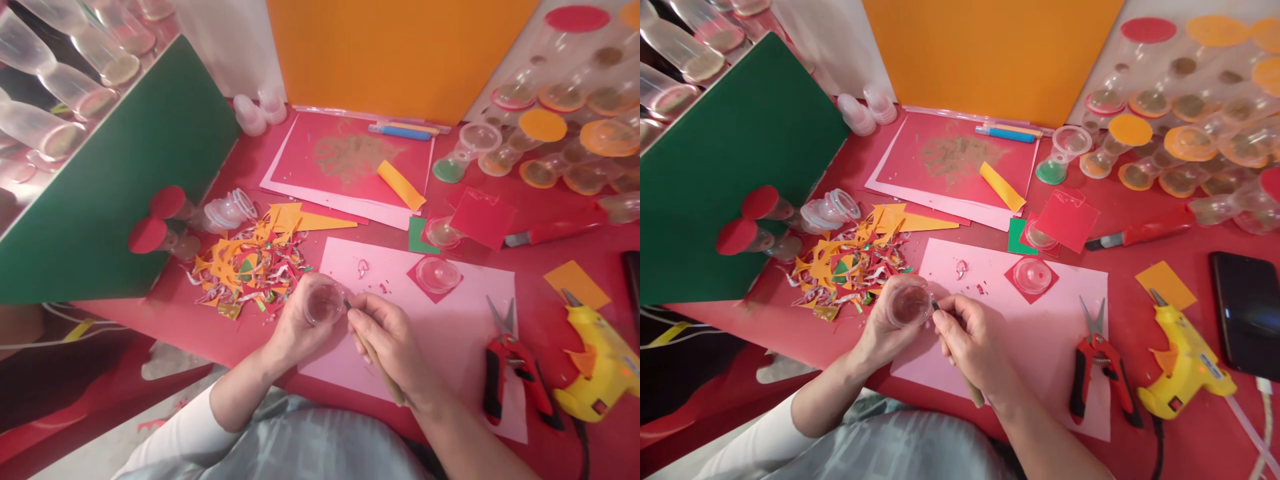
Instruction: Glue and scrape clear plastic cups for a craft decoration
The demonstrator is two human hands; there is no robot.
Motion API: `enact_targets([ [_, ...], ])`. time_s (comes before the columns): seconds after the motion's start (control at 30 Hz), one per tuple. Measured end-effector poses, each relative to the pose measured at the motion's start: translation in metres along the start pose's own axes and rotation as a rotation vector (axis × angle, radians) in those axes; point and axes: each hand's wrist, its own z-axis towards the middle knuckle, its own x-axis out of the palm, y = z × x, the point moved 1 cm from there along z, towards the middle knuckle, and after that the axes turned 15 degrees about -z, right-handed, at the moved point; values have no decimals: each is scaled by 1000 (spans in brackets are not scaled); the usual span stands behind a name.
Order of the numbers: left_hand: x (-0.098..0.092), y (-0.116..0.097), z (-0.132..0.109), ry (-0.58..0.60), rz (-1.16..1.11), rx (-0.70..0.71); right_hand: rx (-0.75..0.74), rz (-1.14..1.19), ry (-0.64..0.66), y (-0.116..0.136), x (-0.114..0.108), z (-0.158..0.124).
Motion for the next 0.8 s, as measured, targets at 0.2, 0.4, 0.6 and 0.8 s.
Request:
enact_targets([
  [0.2,1,1,-1,13,-18,38,29,97,36,1,0,2],
  [0.4,1,0,0,37,-18,7,12,119,18,-3,0,2],
  [0.6,1,-3,0,60,17,74,17,149,47,-5,-1,1],
  [0.8,-1,-2,-2,37,56,54,-2,141,44,-6,-1,2],
])
